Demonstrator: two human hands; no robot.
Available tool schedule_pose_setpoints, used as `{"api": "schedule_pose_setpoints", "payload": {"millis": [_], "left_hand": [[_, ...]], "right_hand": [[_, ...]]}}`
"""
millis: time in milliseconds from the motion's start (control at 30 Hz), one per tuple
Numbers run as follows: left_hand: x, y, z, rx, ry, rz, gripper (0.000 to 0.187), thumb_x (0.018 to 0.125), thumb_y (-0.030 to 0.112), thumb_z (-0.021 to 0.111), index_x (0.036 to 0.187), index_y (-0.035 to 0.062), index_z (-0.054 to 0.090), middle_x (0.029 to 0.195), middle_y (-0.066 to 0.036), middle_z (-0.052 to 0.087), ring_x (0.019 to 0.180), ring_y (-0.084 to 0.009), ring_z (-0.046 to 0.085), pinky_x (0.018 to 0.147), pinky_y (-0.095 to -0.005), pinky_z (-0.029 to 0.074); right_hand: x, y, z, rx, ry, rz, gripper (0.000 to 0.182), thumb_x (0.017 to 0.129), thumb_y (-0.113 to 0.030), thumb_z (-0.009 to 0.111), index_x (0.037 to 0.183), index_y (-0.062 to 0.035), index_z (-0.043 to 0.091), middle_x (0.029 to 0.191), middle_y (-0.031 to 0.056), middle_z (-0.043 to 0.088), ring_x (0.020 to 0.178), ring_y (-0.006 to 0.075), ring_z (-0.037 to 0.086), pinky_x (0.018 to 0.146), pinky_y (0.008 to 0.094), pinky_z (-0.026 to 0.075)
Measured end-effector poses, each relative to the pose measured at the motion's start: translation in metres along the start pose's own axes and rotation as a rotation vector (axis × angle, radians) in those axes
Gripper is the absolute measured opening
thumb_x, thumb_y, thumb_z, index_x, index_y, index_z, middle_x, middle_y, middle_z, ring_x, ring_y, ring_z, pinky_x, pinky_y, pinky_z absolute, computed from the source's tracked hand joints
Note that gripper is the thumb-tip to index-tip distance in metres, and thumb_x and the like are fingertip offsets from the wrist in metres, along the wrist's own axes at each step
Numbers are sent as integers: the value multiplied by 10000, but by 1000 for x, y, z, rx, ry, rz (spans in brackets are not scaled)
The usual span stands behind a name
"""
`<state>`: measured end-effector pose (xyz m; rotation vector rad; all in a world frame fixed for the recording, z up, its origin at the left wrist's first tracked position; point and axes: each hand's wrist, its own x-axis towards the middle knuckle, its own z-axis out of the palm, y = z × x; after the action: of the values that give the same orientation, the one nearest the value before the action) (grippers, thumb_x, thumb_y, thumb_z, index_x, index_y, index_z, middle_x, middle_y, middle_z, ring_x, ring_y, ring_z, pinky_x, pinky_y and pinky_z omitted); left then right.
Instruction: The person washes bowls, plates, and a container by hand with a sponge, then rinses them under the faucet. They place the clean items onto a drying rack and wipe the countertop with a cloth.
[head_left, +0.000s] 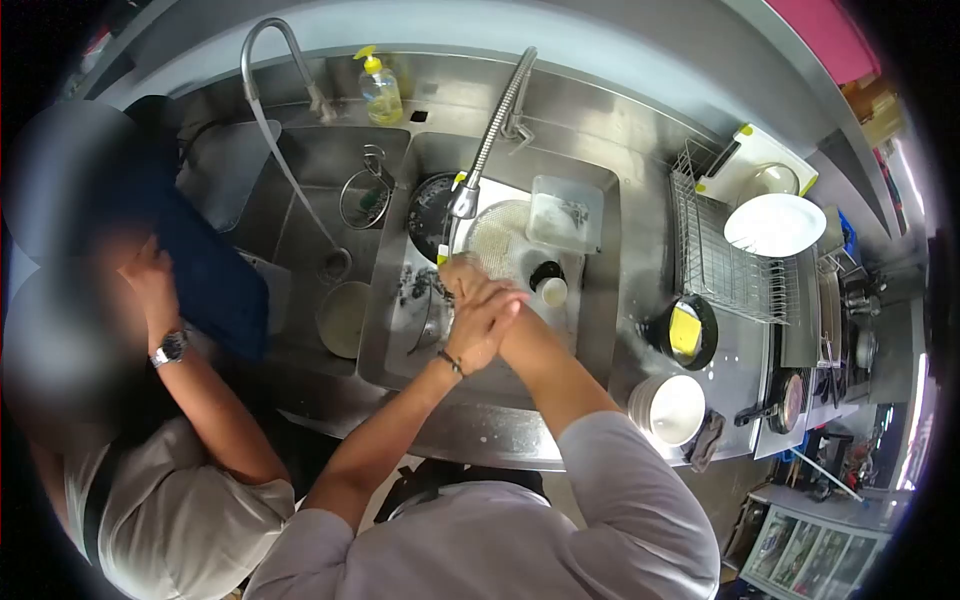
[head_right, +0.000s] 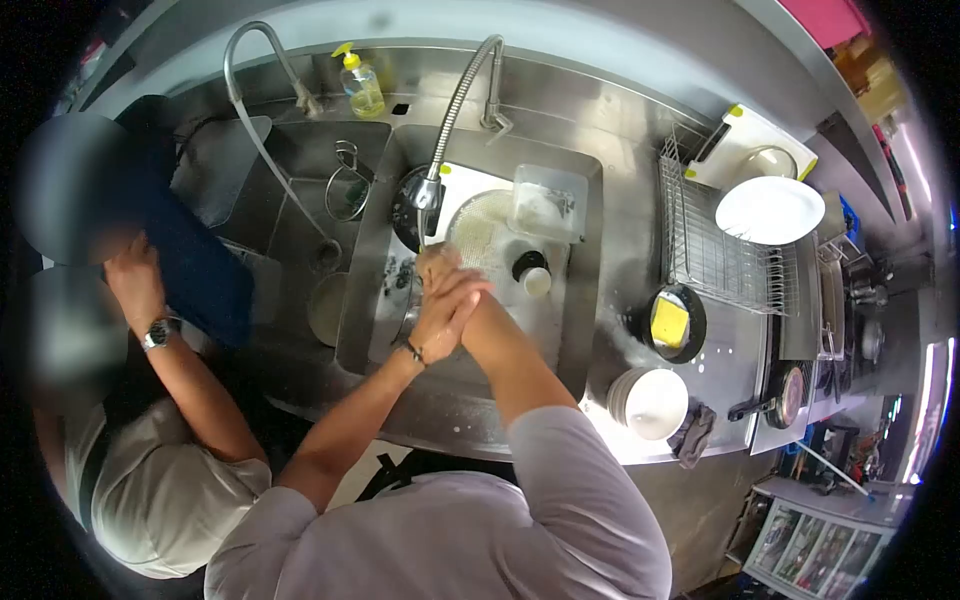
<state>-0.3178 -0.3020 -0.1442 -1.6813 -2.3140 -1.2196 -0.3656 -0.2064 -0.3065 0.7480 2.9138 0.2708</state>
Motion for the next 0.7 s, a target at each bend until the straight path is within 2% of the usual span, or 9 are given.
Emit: {"api": "schedule_pose_setpoints", "payload": {"millis": [67, 167, 267, 300, 367, 433, 467, 567, 700], "left_hand": [[3, 10, -17, -475, -254, 108, 324, 909, 323, 392, 946, 89, 613, 1030, -97, 588, 1053, -311, 479, 1005, -426, 185], [11, -42, -8, -475, -356, 141, 275, 896, 270, 407, 921, 92, 615, 990, -97, 602, 1056, -295, 483, 992, -400, 243], [2, -135, 28, -156, -338, -74, 229, 859, 216, 458, 950, 99, 633, 1017, -124, 603, 1023, -294, 520, 927, -393, 356], [0, -145, 27, 131, -331, -113, 229, 849, 180, 468, 986, 103, 635, 1061, -148, 595, 1065, -302, 507, 912, -371, 379], [-7, -162, 8, 167, -298, -14, 264, 858, 233, 478, 1055, 125, 617, 1101, -144, 571, 1055, -327, 505, 936, -369, 370], [-19, -129, -29, -55, -375, -332, 278, 853, 230, 503, 1080, 103, 601, 1140, -144, 547, 1132, -335, 448, 958, -380, 350], [-35, -119, -46, 20, -344, -284, 286, 848, 224, 514, 1086, 87, 594, 1171, -146, 526, 1143, -327, 441, 961, -378, 348], [-97, -94, -86, 35, -245, -328, 350, 836, 208, 541, 1146, 45, 538, 1272, -150, 440, 1196, -329, 387, 988, -391, 317], [-150, -60, -108, 376, -472, -218, 674, 797, 437, 554, 1302, 40, 349, 1401, -156, 235, 1297, -365, 179, 1039, -501, 155]], "right_hand": [[10, -17, 5, -57, 39, 42, 165, 747, -176, 537, 771, -29, 609, 736, 122, 612, 681, 267, 594, 611, 367, 483], [17, -22, 14, -51, 53, 22, 172, 743, -172, 530, 765, -24, 616, 715, 128, 609, 662, 262, 593, 605, 352, 486], [4, -12, 17, 656, 556, -313, 182, 757, -189, 530, 804, -35, 615, 742, 133, 615, 716, 298, 597, 644, 383, 487], [-11, -2, 4, 659, 544, -304, 182, 757, -189, 530, 804, -35, 615, 742, 133, 615, 716, 298, 597, 644, 383, 487], [-66, 26, -45, 620, -267, -328, 220, 783, -240, 538, 886, -56, 602, 883, 143, 614, 847, 315, 585, 714, 409, 477], [-143, 54, -73, 844, -156, -127, 271, 795, -281, 561, 956, -64, 576, 1034, 148, 577, 993, 317, 535, 797, 410, 452], [-185, 70, -93, 886, -182, -58, 361, 828, -331, 545, 1094, -86, 536, 1141, 152, 526, 1111, 314, 452, 913, 402, 377], [-302, 98, -87, 757, 40, 95, 570, 770, -417, 591, 1166, -22, 483, 1277, 167, 412, 1236, 359, 313, 998, 487, 260], [-374, 92, -100, 618, -31, 281, 795, 708, -498, 620, 1258, 21, 377, 1374, 183, 264, 1298, 352, 193, 1039, 502, 155]]}}
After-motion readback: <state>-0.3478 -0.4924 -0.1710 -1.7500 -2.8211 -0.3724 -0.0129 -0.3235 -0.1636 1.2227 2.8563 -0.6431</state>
